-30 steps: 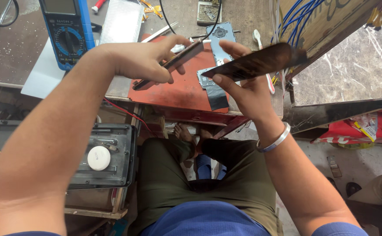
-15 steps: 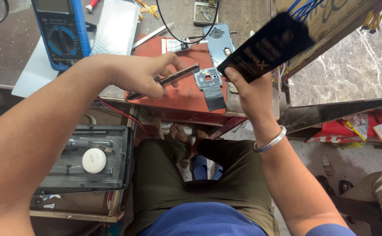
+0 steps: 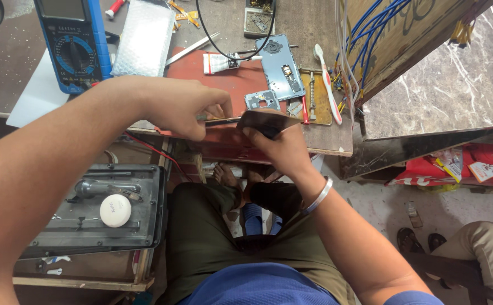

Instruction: The person disassembles a smartphone, removes the back cover and internal components, then cleans the device's edges with a card and spray. The person handles the phone, a cleaning card, and a spray can while working at a cluttered electronics repair bench.

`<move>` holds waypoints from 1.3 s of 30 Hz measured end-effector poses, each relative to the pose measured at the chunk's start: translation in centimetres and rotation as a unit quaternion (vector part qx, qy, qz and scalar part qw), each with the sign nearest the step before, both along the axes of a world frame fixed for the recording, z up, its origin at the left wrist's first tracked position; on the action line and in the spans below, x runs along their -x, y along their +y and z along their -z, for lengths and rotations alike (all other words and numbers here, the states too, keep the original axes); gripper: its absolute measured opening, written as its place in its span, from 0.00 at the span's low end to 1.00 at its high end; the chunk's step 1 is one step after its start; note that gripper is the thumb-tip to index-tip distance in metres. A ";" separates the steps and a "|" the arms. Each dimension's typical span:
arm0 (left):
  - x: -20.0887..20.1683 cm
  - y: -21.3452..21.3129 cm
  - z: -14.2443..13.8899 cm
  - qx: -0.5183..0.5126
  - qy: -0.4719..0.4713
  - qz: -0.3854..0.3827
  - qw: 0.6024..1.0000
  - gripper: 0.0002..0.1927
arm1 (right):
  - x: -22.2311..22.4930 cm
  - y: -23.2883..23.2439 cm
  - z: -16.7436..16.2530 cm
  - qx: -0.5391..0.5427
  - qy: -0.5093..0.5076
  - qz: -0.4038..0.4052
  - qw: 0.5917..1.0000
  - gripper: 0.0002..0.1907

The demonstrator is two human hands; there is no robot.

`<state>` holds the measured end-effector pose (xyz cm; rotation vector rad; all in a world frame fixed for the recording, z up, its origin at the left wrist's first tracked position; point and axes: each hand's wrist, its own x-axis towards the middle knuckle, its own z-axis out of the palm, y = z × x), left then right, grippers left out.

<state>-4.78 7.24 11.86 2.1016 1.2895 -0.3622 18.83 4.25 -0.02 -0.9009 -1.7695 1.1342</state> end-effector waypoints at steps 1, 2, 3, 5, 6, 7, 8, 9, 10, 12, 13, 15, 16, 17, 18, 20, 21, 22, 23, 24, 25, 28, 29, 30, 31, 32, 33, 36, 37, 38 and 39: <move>0.0 0.0 -0.1 -0.029 -0.021 0.015 0.999 0.30 | 0.2 -0.1 0.0 -0.002 0.000 0.025 1.000 0.08; -0.1 -0.1 -0.1 -0.058 -0.042 0.029 0.997 0.30 | 0.3 -0.2 0.0 -0.005 0.000 0.049 0.999 0.09; -0.1 -0.1 -0.1 -0.087 -0.064 0.041 0.993 0.31 | 0.3 -0.1 0.0 -0.008 0.000 0.071 0.997 0.09; -0.2 0.1 -0.1 -0.089 -0.045 -0.016 0.995 0.29 | 0.3 0.2 -0.1 0.002 0.004 0.047 0.999 0.08; -0.3 0.1 0.0 -0.087 -0.036 -0.043 0.995 0.28 | 0.1 0.3 0.0 0.008 0.005 0.036 0.999 0.07; -0.3 0.0 0.0 -0.088 -0.046 -0.053 0.994 0.28 | 0.0 0.5 -0.1 0.004 0.007 0.028 1.000 0.08; -0.2 -0.1 0.0 -0.088 -0.056 -0.063 0.993 0.27 | -0.2 0.6 -0.1 0.001 0.010 0.020 1.000 0.08; -0.2 -0.3 0.0 -0.087 -0.065 -0.074 0.991 0.27 | -0.4 0.6 -0.1 0.000 0.013 0.012 1.000 0.09; -0.2 -0.4 0.0 -0.088 -0.069 -0.070 0.991 0.26 | -0.6 0.7 -0.1 0.009 0.021 0.016 1.000 0.11; -0.3 -0.6 -0.2 -0.092 -0.076 -0.064 0.991 0.25 | -1.3 0.6 -0.2 0.028 0.036 0.023 0.999 0.15; -0.2 -0.8 -0.3 -0.085 -0.072 -0.076 0.991 0.24 | -1.6 0.5 -0.3 0.044 0.072 0.016 0.996 0.16; -0.3 -1.0 -0.5 -0.071 -0.064 -0.100 0.990 0.23 | -2.5 0.2 -0.5 0.078 0.141 0.002 0.987 0.17; -0.3 -1.1 -0.5 -0.075 -0.063 -0.097 0.990 0.23 | -2.7 0.3 -0.6 0.069 0.146 0.020 0.987 0.15; -0.3 -1.1 -0.6 -0.079 -0.060 -0.094 0.991 0.24 | -3.0 0.4 -0.7 0.059 0.152 0.040 0.986 0.12; -0.4 -1.1 -0.6 -0.082 -0.058 -0.090 0.991 0.25 | -3.3 0.5 -0.9 0.050 0.157 0.059 0.984 0.10; -0.5 -1.1 -0.5 -0.087 -0.056 -0.089 0.991 0.24 | -3.9 0.7 -1.6 0.017 0.107 0.064 0.992 0.07; -0.5 -1.1 -0.4 -0.088 -0.055 -0.088 0.991 0.24 | -3.9 0.9 -1.9 0.000 0.082 0.066 0.995 0.06; -0.5 -1.1 -0.4 -0.093 -0.059 -0.084 0.990 0.24 | -3.9 1.0 -2.3 -0.019 0.052 0.064 0.996 0.07; -0.5 -1.1 -0.3 -0.097 -0.063 -0.081 0.990 0.24 | -3.9 1.1 -2.8 -0.037 0.022 0.062 0.997 0.08; -0.5 -1.1 -0.2 -0.101 -0.067 -0.079 0.990 0.23 | -3.8 1.3 -3.4 -0.055 -0.007 0.059 0.997 0.08; -0.4 -1.1 -0.2 -0.102 -0.069 -0.079 0.989 0.23 | -3.7 1.5 -4.1 -0.089 -0.043 0.039 0.994 0.09; -0.4 -1.2 -0.2 -0.106 -0.078 -0.076 0.988 0.23 | -3.3 2.3 -6.4 -0.192 -0.129 -0.015 0.973 0.12; -0.5 -1.3 -0.2 -0.109 -0.083 -0.074 0.988 0.23 | -3.1 2.5 -7.0 -0.226 -0.141 -0.028 0.963 0.12; -0.5 -1.4 -0.3 -0.111 -0.088 -0.072 0.987 0.23 | -2.9 2.7 -7.5 -0.260 -0.153 -0.042 0.952 0.13; -0.5 -1.4 -0.3 -0.102 -0.079 -0.084 0.988 0.24 | -2.8 2.8 -7.9 -0.238 -0.157 -0.050 0.957 0.13; -0.5 -1.5 -0.3 -0.093 -0.071 -0.096 0.988 0.24 | -2.7 2.9 -8.3 -0.218 -0.162 -0.059 0.961 0.13; -0.5 -1.6 -0.3 -0.084 -0.063 -0.108 0.989 0.24 | -2.6 3.0 -8.5 -0.196 -0.166 -0.067 0.964 0.13; -0.4 -1.6 -0.3 -0.091 -0.082 -0.096 0.988 0.25 | -2.3 3.1 -8.8 -0.181 -0.181 -0.079 0.963 0.14; -0.4 -1.5 -0.3 -0.094 -0.081 -0.090 0.988 0.25 | -2.2 3.1 -8.8 -0.190 -0.189 -0.080 0.960 0.14; -0.4 -1.4 -0.2 -0.098 -0.080 -0.084 0.988 0.25 | -2.1 3.1 -8.9 -0.200 -0.198 -0.080 0.956 0.15; -0.5 -1.4 -0.2 -0.102 -0.080 -0.078 0.989 0.25 | -2.1 3.1 -9.0 -0.209 -0.206 -0.081 0.953 0.15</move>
